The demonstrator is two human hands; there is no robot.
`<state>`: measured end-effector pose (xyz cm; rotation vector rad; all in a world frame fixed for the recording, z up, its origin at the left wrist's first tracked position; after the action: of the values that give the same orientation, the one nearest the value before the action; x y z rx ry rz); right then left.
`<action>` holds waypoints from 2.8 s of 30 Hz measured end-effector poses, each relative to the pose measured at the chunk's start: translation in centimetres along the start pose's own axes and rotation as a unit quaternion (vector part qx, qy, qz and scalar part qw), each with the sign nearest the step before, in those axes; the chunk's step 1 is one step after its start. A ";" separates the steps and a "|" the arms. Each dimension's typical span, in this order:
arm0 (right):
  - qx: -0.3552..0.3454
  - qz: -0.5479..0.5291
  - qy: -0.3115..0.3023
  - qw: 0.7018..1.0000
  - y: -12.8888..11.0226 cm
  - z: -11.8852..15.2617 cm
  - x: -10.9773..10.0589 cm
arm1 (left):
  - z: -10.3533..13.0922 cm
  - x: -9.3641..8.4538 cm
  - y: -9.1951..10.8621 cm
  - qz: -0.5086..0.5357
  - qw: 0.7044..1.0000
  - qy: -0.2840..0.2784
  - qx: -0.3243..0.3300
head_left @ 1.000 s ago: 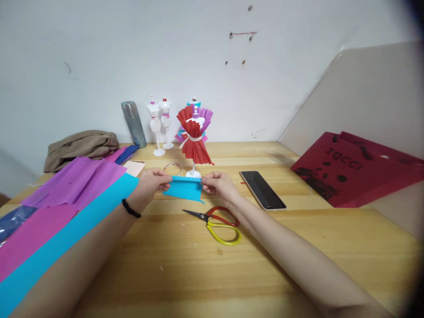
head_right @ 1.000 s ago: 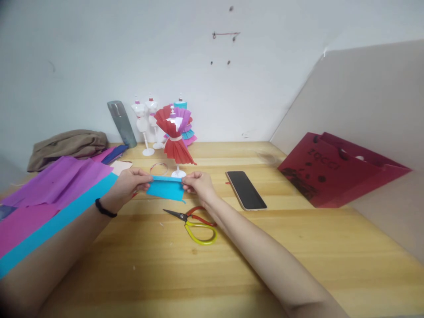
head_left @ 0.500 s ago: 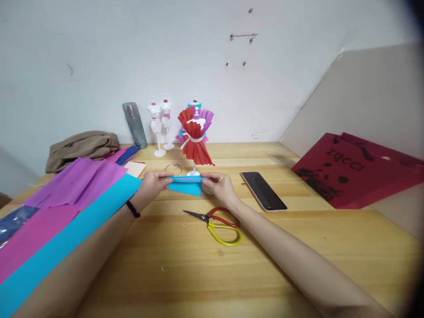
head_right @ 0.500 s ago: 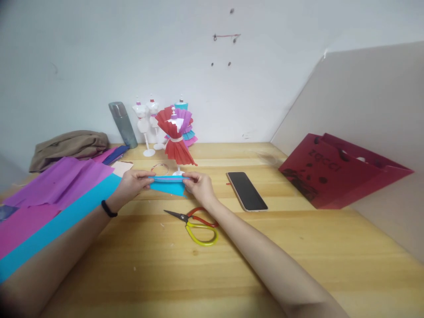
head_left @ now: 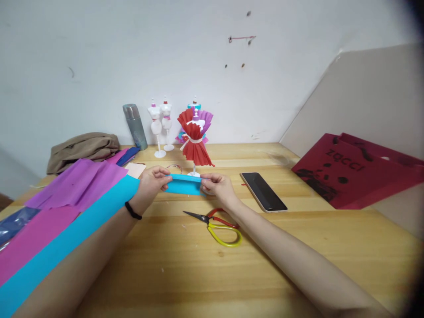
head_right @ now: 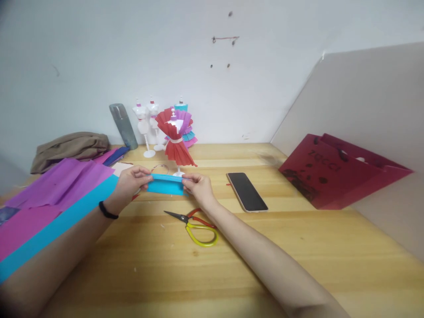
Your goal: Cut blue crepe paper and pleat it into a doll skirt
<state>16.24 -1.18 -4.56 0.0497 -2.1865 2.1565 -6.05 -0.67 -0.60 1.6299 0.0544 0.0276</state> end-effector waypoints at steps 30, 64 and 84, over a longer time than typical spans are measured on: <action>-0.104 0.034 -0.042 0.993 -9.0 3.7 -0.2 | 4.2 -0.3 9.9 -0.095 0.989 -0.051 0.104; -0.550 0.244 0.070 0.796 -12.6 7.8 -0.3 | 5.0 -0.9 11.2 -0.175 0.879 -0.025 0.443; -0.458 0.293 0.128 0.829 -11.7 6.5 -0.7 | 5.8 -0.1 10.9 -0.240 0.839 -0.003 0.488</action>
<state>17.62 -7.91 7.01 -0.9948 -3.0172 0.8870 -5.69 -7.15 9.90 2.5934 0.5493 -0.4629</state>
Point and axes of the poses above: each hand's wrist, its own z-axis away from the middle knuckle, its own x-axis out of the palm, y = z × x, the point moved 7 cm from there along -z, towards the middle knuckle, and after that the axes turned 8 degrees about z, right-handed, at the moved point
